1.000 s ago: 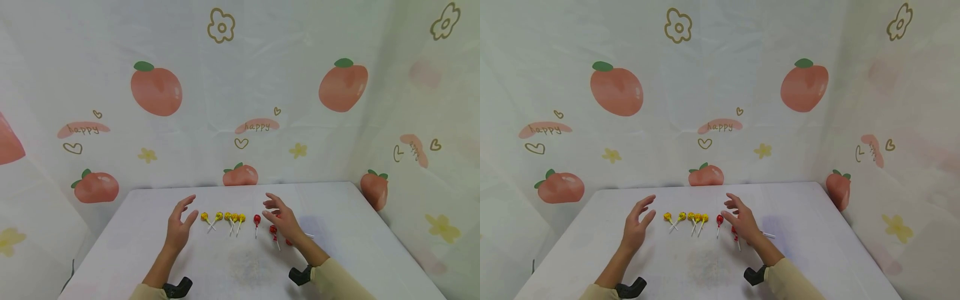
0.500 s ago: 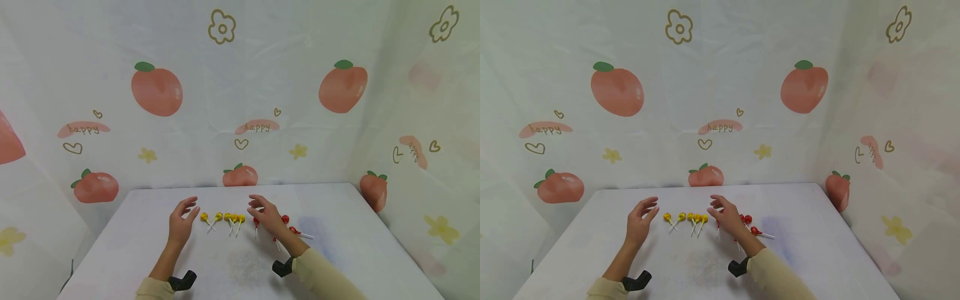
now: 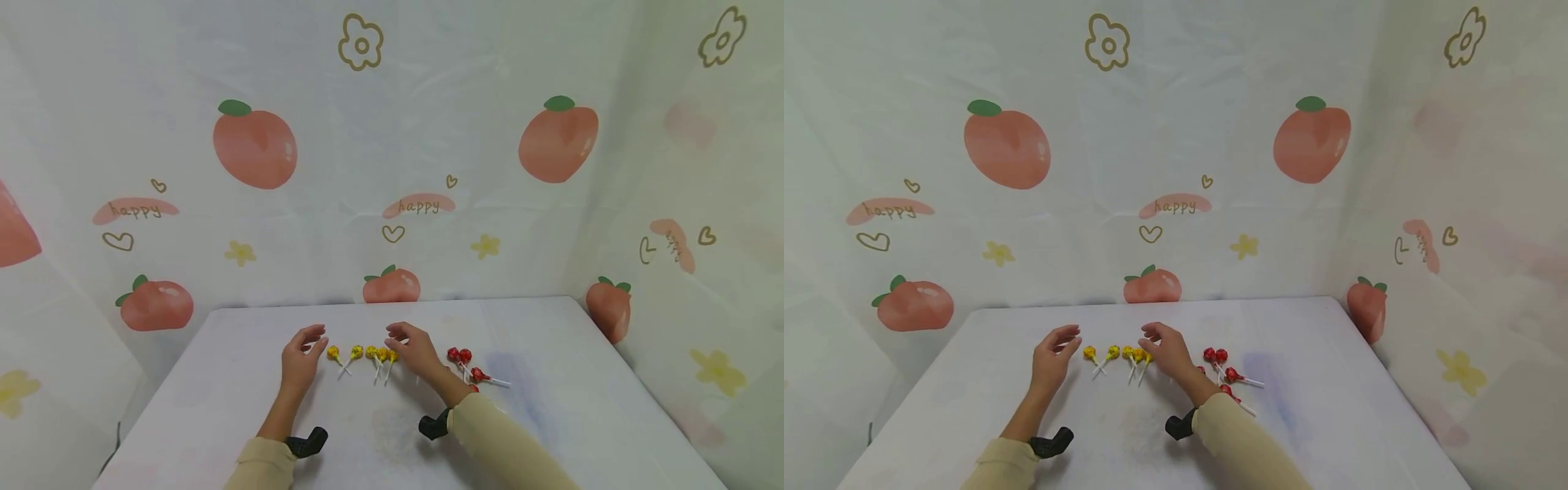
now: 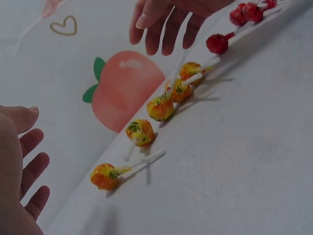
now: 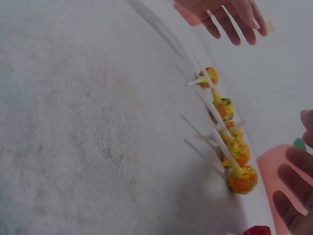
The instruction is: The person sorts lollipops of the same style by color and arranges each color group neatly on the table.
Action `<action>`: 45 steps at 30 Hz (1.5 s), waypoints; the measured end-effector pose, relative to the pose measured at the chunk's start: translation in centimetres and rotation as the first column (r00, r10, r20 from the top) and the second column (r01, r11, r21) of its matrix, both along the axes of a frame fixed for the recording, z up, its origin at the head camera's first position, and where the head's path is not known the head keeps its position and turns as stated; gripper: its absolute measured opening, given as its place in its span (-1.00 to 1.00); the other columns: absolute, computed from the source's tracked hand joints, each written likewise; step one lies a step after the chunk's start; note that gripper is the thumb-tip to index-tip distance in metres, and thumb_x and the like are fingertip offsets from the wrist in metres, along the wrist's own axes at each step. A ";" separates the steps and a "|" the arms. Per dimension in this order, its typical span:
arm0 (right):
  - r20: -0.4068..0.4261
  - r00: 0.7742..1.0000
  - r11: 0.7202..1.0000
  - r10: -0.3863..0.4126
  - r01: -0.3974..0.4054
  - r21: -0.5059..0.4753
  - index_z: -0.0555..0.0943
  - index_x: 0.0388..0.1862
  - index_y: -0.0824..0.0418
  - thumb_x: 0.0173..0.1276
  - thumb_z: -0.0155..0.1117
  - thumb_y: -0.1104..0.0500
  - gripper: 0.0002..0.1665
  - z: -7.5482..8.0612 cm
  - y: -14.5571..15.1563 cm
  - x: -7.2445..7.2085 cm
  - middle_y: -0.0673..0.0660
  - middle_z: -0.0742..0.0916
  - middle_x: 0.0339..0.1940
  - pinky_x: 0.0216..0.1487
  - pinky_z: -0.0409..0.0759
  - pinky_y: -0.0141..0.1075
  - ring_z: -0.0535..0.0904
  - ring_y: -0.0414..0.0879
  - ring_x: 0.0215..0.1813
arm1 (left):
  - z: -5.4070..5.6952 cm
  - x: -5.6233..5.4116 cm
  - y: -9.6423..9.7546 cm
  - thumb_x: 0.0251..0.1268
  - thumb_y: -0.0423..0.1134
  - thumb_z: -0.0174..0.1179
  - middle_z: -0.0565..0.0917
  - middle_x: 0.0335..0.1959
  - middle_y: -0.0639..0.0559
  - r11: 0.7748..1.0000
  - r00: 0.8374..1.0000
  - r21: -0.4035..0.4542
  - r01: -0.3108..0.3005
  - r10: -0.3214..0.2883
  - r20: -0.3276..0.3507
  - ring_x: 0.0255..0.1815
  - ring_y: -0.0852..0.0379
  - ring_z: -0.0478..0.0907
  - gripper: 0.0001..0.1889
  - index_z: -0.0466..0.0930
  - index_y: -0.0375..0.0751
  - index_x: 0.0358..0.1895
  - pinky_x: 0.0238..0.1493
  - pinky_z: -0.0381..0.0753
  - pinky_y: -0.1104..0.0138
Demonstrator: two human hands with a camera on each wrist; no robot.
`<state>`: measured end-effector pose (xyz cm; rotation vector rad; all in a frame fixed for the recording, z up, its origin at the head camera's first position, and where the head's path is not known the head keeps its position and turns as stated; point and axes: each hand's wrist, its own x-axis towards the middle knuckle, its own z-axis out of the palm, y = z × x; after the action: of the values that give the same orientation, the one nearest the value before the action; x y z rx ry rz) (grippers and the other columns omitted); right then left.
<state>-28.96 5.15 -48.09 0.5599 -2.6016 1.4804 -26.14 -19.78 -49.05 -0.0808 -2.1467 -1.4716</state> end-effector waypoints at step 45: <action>-0.170 0.984 0.840 0.050 0.050 0.539 0.73 0.00 -0.10 0.32 0.33 -0.04 -0.72 -2.6 -6.9 -1.0 -0.10 0.75 -0.08 0.07 0.38 -0.09 0.48 -0.09 -0.05 | -3.6 -1.2 0.7 0.23 -0.23 0.33 0.66 0.00 -0.10 0.967 0.957 -0.249 -0.063 0.129 0.260 0.10 -0.10 0.48 -0.74 0.68 -0.15 -0.01 0.14 0.39 0.00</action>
<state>-29.92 -1.70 -50.68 0.6989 -2.8516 0.6210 -27.32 -19.06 -52.64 0.1501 -2.5063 -1.2218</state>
